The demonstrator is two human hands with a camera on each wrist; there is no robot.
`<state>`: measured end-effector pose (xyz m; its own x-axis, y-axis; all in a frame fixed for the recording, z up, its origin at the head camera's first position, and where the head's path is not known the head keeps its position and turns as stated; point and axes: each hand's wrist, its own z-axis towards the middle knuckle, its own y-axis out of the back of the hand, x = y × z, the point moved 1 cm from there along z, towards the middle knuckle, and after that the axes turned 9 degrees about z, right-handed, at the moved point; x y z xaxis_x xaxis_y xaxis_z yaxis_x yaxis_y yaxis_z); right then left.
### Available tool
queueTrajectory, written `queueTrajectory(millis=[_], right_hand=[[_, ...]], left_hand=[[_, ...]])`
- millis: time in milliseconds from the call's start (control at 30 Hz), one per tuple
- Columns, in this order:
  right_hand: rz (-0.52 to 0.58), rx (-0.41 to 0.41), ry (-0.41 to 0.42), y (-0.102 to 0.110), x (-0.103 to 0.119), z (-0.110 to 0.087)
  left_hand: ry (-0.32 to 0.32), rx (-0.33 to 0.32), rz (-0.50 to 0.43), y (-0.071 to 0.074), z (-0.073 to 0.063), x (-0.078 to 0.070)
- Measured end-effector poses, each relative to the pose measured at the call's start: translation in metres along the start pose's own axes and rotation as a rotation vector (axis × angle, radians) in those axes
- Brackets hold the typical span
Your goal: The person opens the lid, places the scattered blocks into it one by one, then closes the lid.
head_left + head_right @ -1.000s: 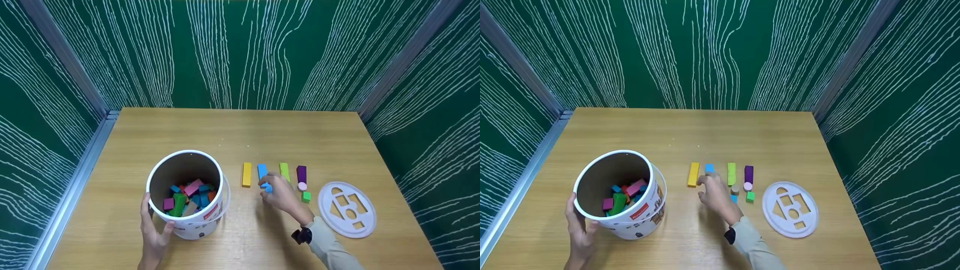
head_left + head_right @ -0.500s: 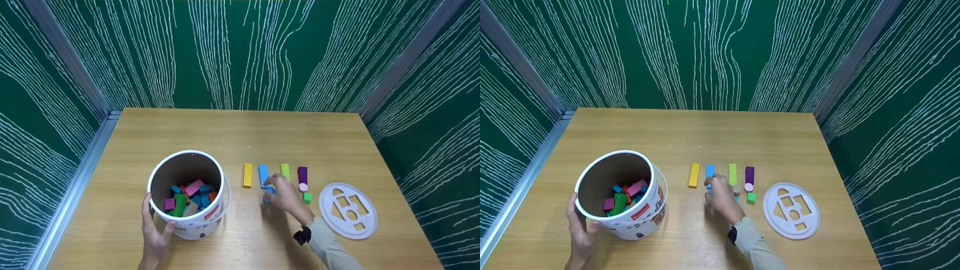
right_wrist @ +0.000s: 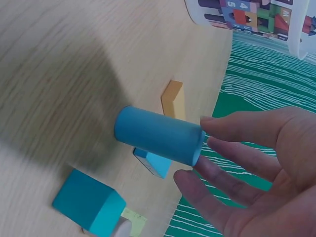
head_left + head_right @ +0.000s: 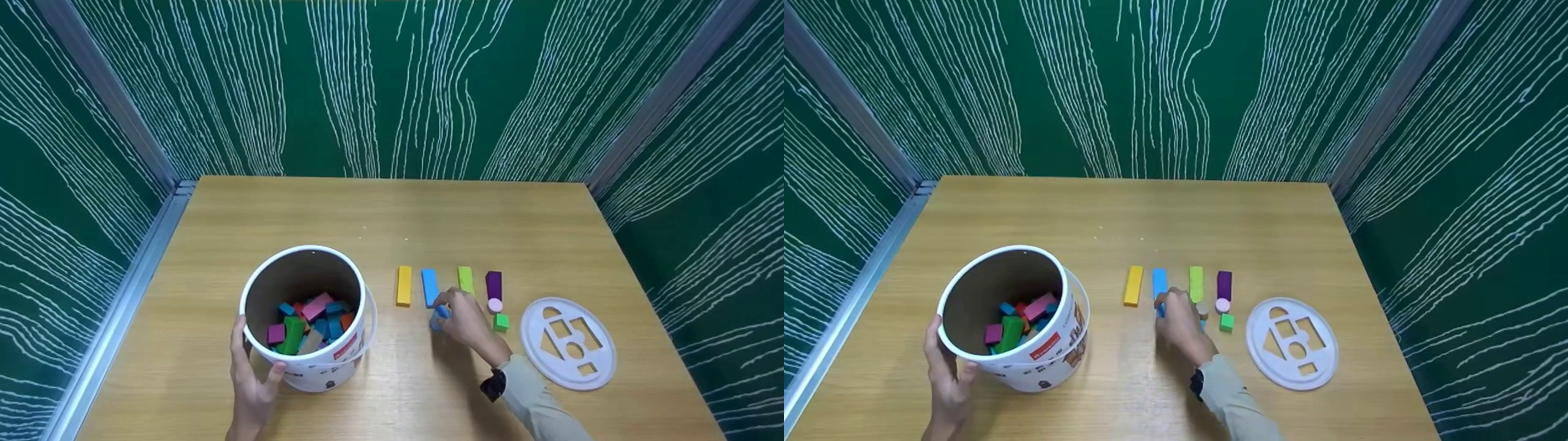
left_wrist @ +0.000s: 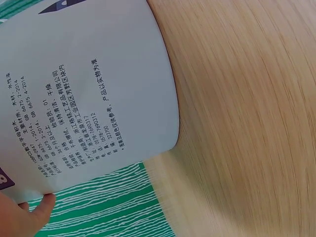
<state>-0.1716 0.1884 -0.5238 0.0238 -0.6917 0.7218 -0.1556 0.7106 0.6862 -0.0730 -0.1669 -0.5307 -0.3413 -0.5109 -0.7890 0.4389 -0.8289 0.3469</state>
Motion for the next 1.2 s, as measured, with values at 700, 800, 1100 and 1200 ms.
queueTrajectory(millis=[700,800,1100,1200], right_hand=[[0.016,0.010,0.016,-0.003,-0.001,-0.001],[0.021,0.012,0.006,0.002,0.004,-0.003],[0.043,-0.037,0.086,0.016,0.026,-0.013],[0.036,-0.051,0.132,0.018,0.034,-0.014]], left_hand=[[0.037,0.002,0.012,0.000,0.001,-0.001],[0.039,0.004,0.035,0.001,0.000,-0.001],[0.046,0.009,0.060,-0.001,0.000,-0.002],[0.022,-0.005,0.053,0.000,0.000,-0.002]])
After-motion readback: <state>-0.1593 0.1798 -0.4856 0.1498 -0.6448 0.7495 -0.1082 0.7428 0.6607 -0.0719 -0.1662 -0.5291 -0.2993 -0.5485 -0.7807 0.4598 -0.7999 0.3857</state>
